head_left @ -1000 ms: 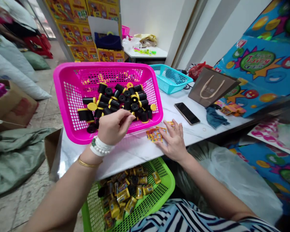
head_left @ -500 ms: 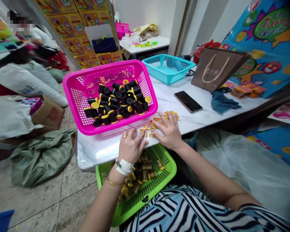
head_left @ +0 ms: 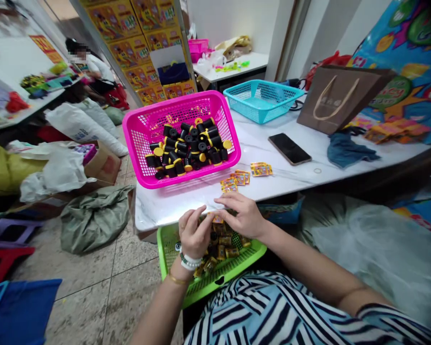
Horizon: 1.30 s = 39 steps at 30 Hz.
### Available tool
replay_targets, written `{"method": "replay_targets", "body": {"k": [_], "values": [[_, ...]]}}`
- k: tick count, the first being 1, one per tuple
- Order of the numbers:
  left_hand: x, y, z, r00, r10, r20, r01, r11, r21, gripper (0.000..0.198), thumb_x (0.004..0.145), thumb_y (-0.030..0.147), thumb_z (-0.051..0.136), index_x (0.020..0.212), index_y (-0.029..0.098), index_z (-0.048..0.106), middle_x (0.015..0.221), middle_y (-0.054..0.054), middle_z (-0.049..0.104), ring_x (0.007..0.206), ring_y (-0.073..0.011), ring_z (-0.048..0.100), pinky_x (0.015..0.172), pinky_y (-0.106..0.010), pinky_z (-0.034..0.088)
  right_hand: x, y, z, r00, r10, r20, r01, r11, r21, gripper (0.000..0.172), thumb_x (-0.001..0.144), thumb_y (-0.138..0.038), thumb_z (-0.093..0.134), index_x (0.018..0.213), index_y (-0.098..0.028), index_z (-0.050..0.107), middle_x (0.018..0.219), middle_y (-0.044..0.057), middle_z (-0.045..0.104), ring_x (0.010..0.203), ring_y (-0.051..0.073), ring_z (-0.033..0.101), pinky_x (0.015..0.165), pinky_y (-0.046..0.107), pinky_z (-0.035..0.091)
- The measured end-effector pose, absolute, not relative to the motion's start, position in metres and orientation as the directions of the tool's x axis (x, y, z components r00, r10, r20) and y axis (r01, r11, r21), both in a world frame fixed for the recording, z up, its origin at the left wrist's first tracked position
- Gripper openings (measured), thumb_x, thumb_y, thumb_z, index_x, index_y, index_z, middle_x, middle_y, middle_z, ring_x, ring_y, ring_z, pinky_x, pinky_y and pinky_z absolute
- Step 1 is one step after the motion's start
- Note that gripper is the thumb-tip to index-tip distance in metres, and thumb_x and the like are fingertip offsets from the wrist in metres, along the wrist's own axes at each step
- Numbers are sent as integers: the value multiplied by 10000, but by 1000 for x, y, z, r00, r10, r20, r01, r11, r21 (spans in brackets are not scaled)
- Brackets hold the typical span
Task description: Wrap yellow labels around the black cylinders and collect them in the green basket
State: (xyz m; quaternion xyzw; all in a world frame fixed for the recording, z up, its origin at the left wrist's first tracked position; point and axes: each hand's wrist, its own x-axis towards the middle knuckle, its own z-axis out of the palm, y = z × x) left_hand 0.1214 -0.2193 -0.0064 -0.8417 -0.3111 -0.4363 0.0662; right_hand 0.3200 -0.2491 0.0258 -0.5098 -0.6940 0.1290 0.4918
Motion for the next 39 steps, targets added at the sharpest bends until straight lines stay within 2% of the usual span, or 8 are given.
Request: {"method": "replay_targets", "body": {"k": [4,7,9,15,18,27,36,39], "values": [[111,-243,14,434,302,849,588,-809,-13,426,750,139,765,1110,364,726,1149,-77,678,1044,-257,550,862,-380,507,317,-264,25,-88,996,17,149,30,-988,485,905,-577,511,895,-144,729,716,50,695,567,132,600,511,246,472],[104,-253,19,491,244,837,529,-846,-64,424,745,143,771,1095,378,725,1108,-60,679,1039,-243,542,852,-349,509,314,-275,18,-388,883,-264,-101,-325,-940,522,787,-660,615,745,-141,651,560,-6,618,399,74,477,385,192,352],[102,-259,16,481,321,816,515,-857,33,421,760,127,749,1118,347,713,1125,-72,673,1066,-248,546,884,-368,503,307,-280,14,-366,884,-292,-168,-371,-913,488,738,-631,689,692,-157,582,496,-49,553,365,50,425,363,165,303],[106,-300,11,60,802,595,457,-552,698,173,843,141,651,995,212,689,894,-60,653,833,-187,610,744,-335,508,287,-291,7,29,970,-242,-209,-231,-950,500,808,-647,602,630,-191,498,431,-78,415,352,53,330,342,180,225],[112,-316,16,43,925,376,308,-371,876,102,892,184,597,870,189,696,768,-33,658,705,-151,597,660,-287,479,281,-294,5,70,977,-200,-157,-187,-970,491,829,-639,584,632,-194,515,454,-57,435,387,72,364,373,202,268],[118,-309,19,12,990,140,237,-138,962,261,872,366,619,863,160,778,617,-11,589,575,-127,518,552,-249,427,271,-301,1,39,994,104,148,97,-984,440,946,-502,485,627,-200,510,578,-17,456,533,117,417,509,252,352],[118,-299,5,-90,993,-73,43,77,996,260,743,418,746,818,171,771,739,-28,646,670,-135,561,619,-245,467,272,-295,-10,-87,893,442,473,427,-770,393,968,-363,464,611,-205,503,591,-12,444,557,122,428,547,255,367],[117,-295,1,-109,973,-205,-85,196,977,276,686,422,788,736,153,750,639,-9,615,554,-104,492,497,-215,388,267,-292,-13,-94,887,452,495,436,-752,366,958,-341,478,631,-198,556,598,-1,482,562,127,454,554,256,385]]}}
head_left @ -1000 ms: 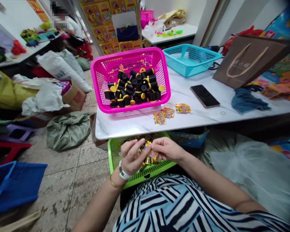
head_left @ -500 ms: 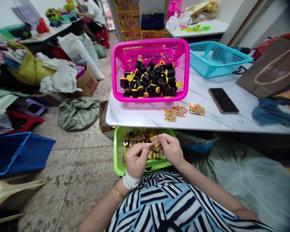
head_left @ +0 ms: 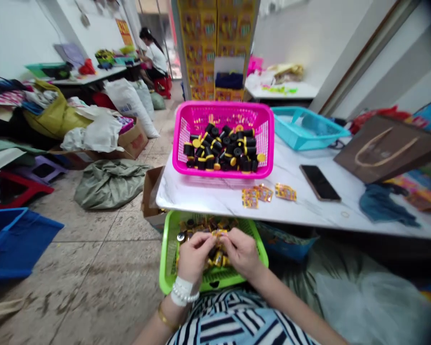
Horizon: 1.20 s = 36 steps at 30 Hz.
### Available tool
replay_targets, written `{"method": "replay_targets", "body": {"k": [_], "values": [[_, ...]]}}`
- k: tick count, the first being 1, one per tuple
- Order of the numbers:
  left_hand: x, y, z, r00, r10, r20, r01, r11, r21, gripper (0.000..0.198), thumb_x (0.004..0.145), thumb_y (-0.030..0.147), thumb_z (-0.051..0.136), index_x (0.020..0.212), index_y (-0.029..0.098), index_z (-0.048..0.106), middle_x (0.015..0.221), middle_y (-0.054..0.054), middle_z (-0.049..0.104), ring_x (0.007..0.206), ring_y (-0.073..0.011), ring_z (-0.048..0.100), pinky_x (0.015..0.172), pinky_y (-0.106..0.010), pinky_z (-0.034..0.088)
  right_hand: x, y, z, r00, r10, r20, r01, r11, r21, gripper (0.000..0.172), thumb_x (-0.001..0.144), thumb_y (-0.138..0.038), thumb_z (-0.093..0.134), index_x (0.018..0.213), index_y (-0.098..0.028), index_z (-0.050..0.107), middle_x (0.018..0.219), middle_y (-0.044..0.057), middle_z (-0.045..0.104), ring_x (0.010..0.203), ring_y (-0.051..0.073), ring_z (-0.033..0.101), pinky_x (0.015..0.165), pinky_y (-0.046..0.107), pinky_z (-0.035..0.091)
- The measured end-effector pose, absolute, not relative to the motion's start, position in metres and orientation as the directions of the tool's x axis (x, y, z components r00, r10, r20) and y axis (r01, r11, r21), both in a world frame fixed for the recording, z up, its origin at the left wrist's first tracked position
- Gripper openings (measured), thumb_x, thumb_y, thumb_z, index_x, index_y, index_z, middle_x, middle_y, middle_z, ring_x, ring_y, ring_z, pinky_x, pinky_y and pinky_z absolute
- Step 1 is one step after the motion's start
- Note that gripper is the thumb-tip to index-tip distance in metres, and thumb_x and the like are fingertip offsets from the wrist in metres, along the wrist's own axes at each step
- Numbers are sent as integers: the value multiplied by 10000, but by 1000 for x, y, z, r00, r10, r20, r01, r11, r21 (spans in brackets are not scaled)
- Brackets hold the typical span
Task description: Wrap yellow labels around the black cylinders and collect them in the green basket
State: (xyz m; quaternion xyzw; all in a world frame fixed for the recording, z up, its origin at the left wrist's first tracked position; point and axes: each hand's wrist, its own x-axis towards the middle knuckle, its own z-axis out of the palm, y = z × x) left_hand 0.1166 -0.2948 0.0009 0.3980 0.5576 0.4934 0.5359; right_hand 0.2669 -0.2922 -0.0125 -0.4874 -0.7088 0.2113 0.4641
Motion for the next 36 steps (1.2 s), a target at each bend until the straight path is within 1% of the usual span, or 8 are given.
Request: {"method": "replay_targets", "body": {"k": [5,14,19,22,25,28,31,36], "values": [[114,-288,-7,-80,926,-369,-244,340,908,319,639,455,805,694,152,720,428,64,440,406,-57,298,401,-196,208,260,-286,-17,-45,970,238,364,238,-900,223,903,-324,579,742,-188,651,680,11,589,615,147,540,567,255,426],[98,-283,0,-38,960,-278,-262,259,930,275,623,399,829,780,175,798,791,-69,742,813,-215,653,776,-282,510,252,-270,-1,-185,932,313,458,363,-811,213,852,-237,590,645,-186,581,627,-9,531,588,132,491,564,255,369],[91,-277,-6,-163,959,-233,-313,174,934,319,610,432,840,724,143,771,796,-73,727,788,-194,635,719,-260,517,241,-264,-1,-345,891,294,508,441,-740,240,834,-202,585,598,-185,548,578,-28,518,541,108,455,533,240,341],[85,-273,-7,-159,930,-331,-395,247,885,409,573,476,856,750,120,761,672,-58,704,563,-123,573,509,-199,451,257,-248,15,-373,871,320,532,483,-695,173,849,-215,597,684,-191,642,627,-13,618,574,117,541,572,235,401],[84,-263,5,-109,929,-354,-431,277,859,420,590,486,848,733,110,725,529,-2,622,358,-12,344,361,-145,226,294,-207,52,-199,835,513,667,499,-553,177,891,-257,576,759,-196,676,682,18,664,615,149,586,611,268,449],[90,-244,26,31,937,-347,-503,315,805,408,594,433,858,805,113,717,608,-11,660,333,20,316,352,-131,168,334,-144,95,-194,700,688,841,480,-251,203,900,-188,536,1003,-211,710,976,85,706,930,230,623,861,357,489],[101,-217,46,161,936,-313,-553,348,757,423,571,360,881,860,96,722,703,-44,700,337,21,339,334,-130,161,359,-81,119,-351,705,616,894,448,-4,399,824,-68,532,1152,-228,692,1139,101,679,1086,268,564,977,412,457],[111,-181,51,232,924,-303,-621,381,685,370,558,290,894,776,57,708,579,-13,623,397,2,378,321,-98,164,372,-35,110,-446,721,530,847,532,-11,401,735,-73,600,1097,-202,713,1100,82,702,1057,248,590,1001,412,465]]}}
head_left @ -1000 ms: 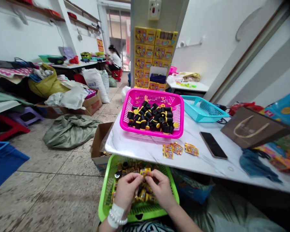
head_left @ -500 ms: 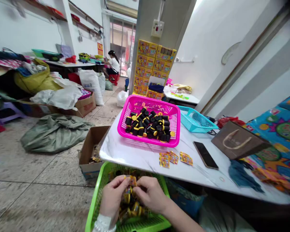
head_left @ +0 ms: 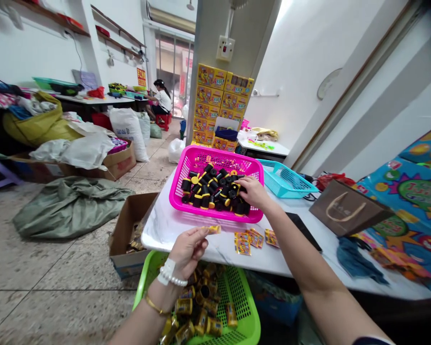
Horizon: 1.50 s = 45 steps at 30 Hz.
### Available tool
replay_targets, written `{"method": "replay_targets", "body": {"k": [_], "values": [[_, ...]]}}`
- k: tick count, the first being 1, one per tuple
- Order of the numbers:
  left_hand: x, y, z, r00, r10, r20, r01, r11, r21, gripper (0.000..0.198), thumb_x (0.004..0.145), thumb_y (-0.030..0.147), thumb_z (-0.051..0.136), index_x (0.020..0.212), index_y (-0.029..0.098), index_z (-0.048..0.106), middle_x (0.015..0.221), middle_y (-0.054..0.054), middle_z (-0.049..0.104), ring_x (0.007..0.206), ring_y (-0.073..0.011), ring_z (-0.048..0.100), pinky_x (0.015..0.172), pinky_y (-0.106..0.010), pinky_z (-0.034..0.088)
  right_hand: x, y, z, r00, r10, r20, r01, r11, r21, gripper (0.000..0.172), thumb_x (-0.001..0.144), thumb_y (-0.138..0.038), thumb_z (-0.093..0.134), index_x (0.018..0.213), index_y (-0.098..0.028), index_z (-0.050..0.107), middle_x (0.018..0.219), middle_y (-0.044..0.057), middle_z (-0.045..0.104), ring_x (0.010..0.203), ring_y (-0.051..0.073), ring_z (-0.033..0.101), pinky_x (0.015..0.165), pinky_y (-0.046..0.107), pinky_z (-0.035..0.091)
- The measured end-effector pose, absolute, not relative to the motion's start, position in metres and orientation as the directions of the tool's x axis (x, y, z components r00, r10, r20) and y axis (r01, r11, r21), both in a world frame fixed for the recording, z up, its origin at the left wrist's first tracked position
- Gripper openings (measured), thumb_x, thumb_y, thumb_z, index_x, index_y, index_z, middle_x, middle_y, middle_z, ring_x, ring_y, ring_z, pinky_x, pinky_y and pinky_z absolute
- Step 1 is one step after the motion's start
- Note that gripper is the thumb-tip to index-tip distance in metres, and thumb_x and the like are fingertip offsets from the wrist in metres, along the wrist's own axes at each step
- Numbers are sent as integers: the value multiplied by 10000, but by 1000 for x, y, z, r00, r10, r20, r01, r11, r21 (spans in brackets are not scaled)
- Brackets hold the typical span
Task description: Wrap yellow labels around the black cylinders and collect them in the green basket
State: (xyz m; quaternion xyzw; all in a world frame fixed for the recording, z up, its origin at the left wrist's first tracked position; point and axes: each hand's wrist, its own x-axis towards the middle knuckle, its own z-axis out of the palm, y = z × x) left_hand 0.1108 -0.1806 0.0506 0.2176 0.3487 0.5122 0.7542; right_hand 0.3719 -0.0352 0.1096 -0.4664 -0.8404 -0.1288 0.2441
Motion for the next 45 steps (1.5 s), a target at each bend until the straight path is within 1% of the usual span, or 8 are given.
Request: {"method": "replay_targets", "body": {"k": [4,14,20,27,34,40,43,45], "values": [[113,-173,38,248,918,-311,-640,396,658,317,597,243,869,791,60,697,826,-89,713,445,-4,445,301,-93,184,375,-43,94,-357,709,609,868,492,-64,377,803,-120,555,1154,-179,679,1111,108,687,1089,259,570,1008,437,455],[115,-173,34,245,923,-298,-637,385,668,208,708,158,791,855,70,672,943,-124,713,504,-34,516,294,-97,257,356,-22,102,-363,701,614,806,567,-171,345,723,-109,606,1050,-192,678,1019,78,703,1054,250,595,966,411,477],[112,-174,32,253,915,-315,-619,403,674,276,643,175,842,834,86,664,643,-16,625,425,-32,435,283,-102,234,386,-70,101,-100,648,756,760,540,-363,341,771,-236,660,1112,-221,652,1074,66,690,1004,228,632,938,398,495],[113,-169,27,295,901,-319,-543,433,720,362,585,279,885,790,73,670,551,-2,581,397,-16,365,301,-96,232,476,-84,72,247,834,493,711,190,-677,386,815,-412,590,1070,-133,669,881,78,746,730,183,687,660,309,544],[114,-171,38,265,900,-347,-551,436,712,323,578,225,876,791,87,676,535,8,568,412,-29,385,306,-98,236,499,-92,40,264,883,389,854,-26,-520,241,599,-247,773,827,-203,709,705,16,718,643,185,643,648,297,490],[118,-168,35,247,898,-365,-510,441,739,325,607,227,862,818,41,699,544,-6,582,392,-9,351,298,-94,216,466,-105,67,201,807,556,921,38,-388,346,805,-327,657,1119,-182,654,1001,94,723,927,257,639,849,385,471],[124,-167,37,217,904,-368,-527,426,735,269,638,188,838,806,34,696,630,-39,631,437,-19,415,298,-86,226,433,-104,90,-77,765,640,976,188,-107,256,892,-333,569,1069,-182,677,1019,100,720,981,269,594,916,392,432],[126,-168,38,221,907,-359,-542,420,728,248,669,167,811,843,35,695,800,-89,693,455,-11,438,288,-84,218,413,-99,99,-271,806,527,961,262,93,208,887,-293,573,1018,-181,691,985,110,722,961,281,572,905,396,418]]}}
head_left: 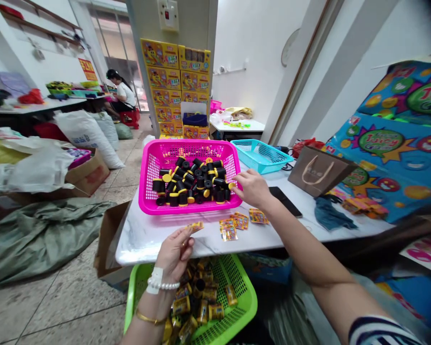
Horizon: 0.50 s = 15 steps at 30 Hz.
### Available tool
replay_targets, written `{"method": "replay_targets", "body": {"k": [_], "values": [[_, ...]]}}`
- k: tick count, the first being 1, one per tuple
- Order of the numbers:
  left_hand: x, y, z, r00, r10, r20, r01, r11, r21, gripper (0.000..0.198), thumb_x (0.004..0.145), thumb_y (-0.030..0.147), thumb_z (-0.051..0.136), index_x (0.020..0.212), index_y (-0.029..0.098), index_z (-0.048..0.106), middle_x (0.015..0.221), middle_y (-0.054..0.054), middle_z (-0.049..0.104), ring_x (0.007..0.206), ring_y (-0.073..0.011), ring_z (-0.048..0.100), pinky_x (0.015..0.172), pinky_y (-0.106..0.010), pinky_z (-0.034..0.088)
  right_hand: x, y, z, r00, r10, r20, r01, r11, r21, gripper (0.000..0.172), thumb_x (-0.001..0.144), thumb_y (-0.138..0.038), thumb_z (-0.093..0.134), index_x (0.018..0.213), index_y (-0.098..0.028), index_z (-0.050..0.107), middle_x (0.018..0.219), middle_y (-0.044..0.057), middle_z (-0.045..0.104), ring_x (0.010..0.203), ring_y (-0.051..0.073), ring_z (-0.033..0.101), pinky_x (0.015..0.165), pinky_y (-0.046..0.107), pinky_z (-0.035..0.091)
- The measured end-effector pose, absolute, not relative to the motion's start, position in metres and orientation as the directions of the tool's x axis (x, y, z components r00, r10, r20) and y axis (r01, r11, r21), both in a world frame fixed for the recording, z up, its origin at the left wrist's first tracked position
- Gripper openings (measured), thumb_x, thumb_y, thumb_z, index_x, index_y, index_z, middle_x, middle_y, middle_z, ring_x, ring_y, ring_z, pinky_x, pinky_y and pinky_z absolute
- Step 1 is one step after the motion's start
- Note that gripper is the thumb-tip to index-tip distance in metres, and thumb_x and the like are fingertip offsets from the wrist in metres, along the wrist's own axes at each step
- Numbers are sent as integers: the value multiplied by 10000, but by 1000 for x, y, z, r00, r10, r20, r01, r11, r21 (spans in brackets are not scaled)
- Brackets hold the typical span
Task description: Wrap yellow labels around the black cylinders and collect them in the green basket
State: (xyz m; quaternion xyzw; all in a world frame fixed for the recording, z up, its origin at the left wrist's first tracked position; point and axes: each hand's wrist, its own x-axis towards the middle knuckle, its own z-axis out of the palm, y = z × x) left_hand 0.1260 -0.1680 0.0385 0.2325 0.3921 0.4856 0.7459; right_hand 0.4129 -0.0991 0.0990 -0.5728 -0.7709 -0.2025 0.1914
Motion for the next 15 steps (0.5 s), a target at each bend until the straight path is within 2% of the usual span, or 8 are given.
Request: {"method": "replay_targets", "body": {"k": [2,3,7,9,12,13,15], "values": [[125,-172,40,220,906,-362,-557,422,715,240,688,145,789,882,47,688,913,-104,705,453,-3,445,277,-83,210,398,-92,103,-349,844,407,936,295,190,152,869,-217,567,928,-164,696,895,129,718,905,283,566,855,395,417],[123,-174,41,215,904,-369,-564,424,709,233,692,136,783,886,54,682,897,-90,702,443,-1,439,273,-83,206,394,-89,104,-359,853,380,931,300,207,137,852,-176,562,886,-152,692,852,139,711,877,283,565,827,393,417],[114,-184,46,202,888,-412,-568,449,689,213,686,138,784,844,79,654,671,-3,631,374,1,374,261,-92,189,388,-91,109,-346,847,403,937,289,196,155,779,-116,565,902,-109,660,867,182,680,890,310,557,771,398,422],[111,-191,47,205,882,-424,-567,460,683,238,674,152,796,847,92,645,619,17,603,358,1,353,265,-94,187,386,-106,111,-289,818,498,955,286,83,208,779,-142,567,975,-119,632,921,167,667,923,307,561,784,392,439],[108,-201,43,207,880,-428,-570,464,678,281,646,187,825,833,112,628,551,41,561,356,0,335,282,-90,195,373,-143,103,-197,777,599,917,362,-169,257,797,-168,561,1052,-170,595,933,100,658,873,245,592,791,353,472],[108,-204,41,206,878,-431,-569,466,678,293,640,206,834,822,116,623,522,51,537,357,-2,329,287,-89,195,365,-156,96,-213,781,586,895,397,-204,250,802,-170,559,1049,-184,598,924,87,657,856,232,597,784,343,478],[108,-210,34,192,874,-446,-565,470,678,312,633,236,845,816,118,621,495,63,503,365,-6,327,294,-86,194,347,-177,79,-319,810,492,874,452,-178,214,807,-192,584,1016,-198,627,908,82,658,856,237,594,772,349,483]]}}
